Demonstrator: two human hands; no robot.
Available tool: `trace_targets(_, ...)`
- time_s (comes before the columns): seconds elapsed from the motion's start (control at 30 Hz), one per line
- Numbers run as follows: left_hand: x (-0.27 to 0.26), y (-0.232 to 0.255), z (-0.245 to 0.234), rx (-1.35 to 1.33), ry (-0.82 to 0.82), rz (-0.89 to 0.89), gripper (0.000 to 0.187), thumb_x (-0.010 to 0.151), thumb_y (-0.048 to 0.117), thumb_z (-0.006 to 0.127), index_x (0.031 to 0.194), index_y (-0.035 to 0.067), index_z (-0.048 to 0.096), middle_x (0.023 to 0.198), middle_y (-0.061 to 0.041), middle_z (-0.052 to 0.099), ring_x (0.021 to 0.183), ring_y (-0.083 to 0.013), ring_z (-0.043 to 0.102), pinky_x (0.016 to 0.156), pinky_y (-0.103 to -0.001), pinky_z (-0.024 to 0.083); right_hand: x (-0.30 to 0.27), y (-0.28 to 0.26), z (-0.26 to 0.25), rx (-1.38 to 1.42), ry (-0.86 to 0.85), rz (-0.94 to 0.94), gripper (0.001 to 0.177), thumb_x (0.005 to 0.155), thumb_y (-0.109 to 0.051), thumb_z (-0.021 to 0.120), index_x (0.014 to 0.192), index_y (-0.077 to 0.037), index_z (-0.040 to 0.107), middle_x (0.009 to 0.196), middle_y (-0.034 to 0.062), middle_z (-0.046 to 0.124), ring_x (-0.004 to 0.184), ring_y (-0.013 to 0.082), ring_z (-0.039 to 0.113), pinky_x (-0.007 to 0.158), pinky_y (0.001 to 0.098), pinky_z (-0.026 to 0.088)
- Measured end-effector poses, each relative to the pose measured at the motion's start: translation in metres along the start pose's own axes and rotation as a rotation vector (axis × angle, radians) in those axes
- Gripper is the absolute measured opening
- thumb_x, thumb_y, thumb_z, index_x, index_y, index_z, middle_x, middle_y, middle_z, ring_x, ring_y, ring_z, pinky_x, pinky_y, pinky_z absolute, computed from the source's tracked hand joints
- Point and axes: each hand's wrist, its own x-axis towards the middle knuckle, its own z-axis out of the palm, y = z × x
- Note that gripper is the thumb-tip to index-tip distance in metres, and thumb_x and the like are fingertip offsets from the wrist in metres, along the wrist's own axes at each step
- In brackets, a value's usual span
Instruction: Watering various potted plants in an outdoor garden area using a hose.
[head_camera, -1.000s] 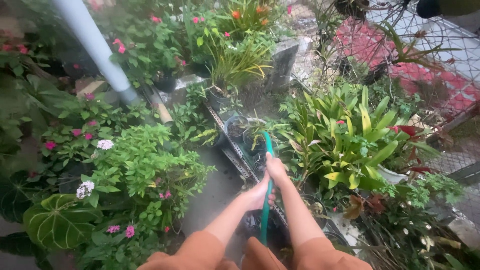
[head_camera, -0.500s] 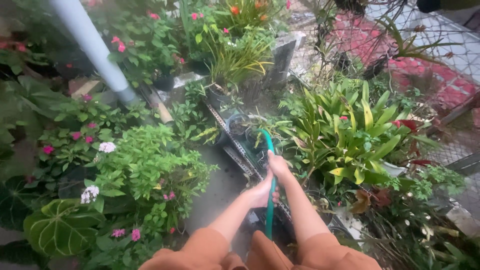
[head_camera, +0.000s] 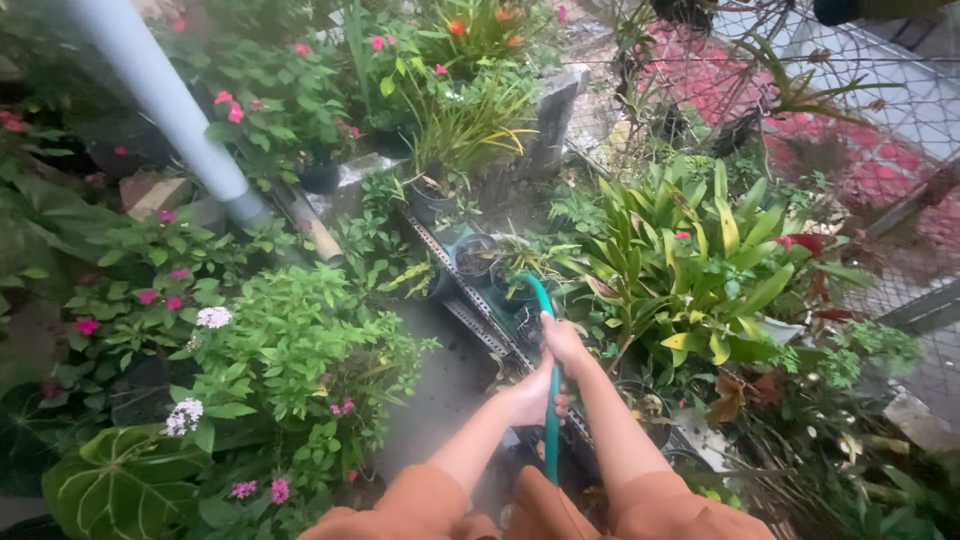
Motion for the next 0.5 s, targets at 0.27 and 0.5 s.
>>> trace_targets(0.27, 0.014, 0.002, 0.010, 0.021, -0.017, 0.061, 0.080, 0.087, 0.094, 0.023, 0.081, 0.015, 0.038, 0.062, 0.004, 0.036, 0.054, -0.0124, 0.039, 0.053, -0.028, 0.039, -0.042, -0.047, -0.020, 0.035, 0.066, 0.029, 0.056, 0.103, -0.052, 0.046, 0.080, -0.003, 0.062, 0.067, 0.0097, 0.062, 0.057, 0.0214, 0.058, 0.057, 0.0389, 0.049)
trace_targets(0.5, 0.013, 0.005, 0.020, -0.002, 0.028, 0.116, 0.073, 0.091, 0.087, 0.027, 0.090, 0.015, 0.039, 0.077, 0.004, 0.038, 0.060, -0.0091, 0.038, 0.054, -0.027, 0.038, -0.027, -0.035, -0.025, 0.073, 0.025, 0.010, 0.056, 0.103, -0.052, 0.045, 0.079, -0.004, 0.060, 0.065, 0.0086, 0.059, 0.055, 0.0199, 0.054, 0.055, 0.0371, 0.046)
